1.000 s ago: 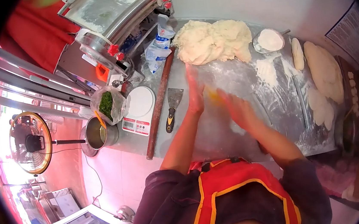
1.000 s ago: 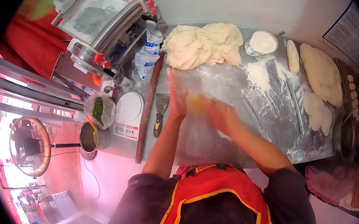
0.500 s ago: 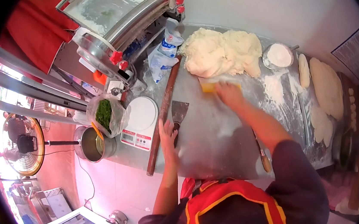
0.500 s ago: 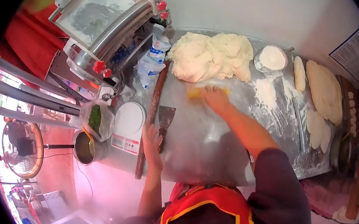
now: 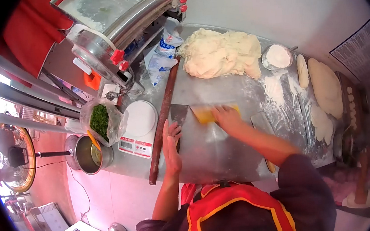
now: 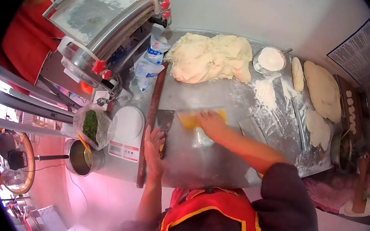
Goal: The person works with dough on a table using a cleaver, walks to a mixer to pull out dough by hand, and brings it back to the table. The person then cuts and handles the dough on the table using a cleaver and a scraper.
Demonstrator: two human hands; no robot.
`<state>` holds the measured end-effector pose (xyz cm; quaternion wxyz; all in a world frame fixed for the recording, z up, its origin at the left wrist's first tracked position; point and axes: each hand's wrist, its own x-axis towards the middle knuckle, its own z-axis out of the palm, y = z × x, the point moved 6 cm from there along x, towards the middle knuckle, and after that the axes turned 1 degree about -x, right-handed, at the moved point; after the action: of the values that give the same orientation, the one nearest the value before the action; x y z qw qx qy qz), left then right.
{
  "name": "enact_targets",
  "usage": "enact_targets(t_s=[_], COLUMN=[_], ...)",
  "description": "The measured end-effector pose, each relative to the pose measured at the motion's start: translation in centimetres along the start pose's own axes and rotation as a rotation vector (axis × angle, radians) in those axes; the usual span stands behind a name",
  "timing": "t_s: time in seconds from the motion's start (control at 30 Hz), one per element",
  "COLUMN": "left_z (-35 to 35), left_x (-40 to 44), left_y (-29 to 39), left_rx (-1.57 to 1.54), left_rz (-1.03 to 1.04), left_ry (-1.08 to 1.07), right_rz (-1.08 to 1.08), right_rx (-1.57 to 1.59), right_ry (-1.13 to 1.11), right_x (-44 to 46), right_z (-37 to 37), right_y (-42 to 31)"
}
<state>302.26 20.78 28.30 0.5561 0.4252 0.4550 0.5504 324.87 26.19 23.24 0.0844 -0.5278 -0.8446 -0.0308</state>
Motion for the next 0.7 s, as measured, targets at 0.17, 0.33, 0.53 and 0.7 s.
enact_targets(t_s=[0.17, 0.33, 0.53, 0.7], left_z=[-1.1, -0.8, 0.5, 1.7], left_x=[-0.8, -1.9, -2.1, -3.2], left_y=[-0.8, -0.9, -1.4, -3.4], left_rx=[0.021, 0.034, 0.041, 0.117], left_rz=[-0.011, -0.035, -0.044, -0.055], left_ry=[0.068, 0.036, 0.053, 0.129], right_rz=[0.241, 0.193, 0.126, 0.118], right_rx=[-0.058, 0.066, 0.055, -0.024], right_ry=[-0.044, -0.079, -0.034, 0.129], right_x=[12.5, 7.6, -2.7, 6.9], right_z=[1.4, -0.6, -2.4, 0.4], right_y=[7.8, 7.5, 10.4, 17.5])
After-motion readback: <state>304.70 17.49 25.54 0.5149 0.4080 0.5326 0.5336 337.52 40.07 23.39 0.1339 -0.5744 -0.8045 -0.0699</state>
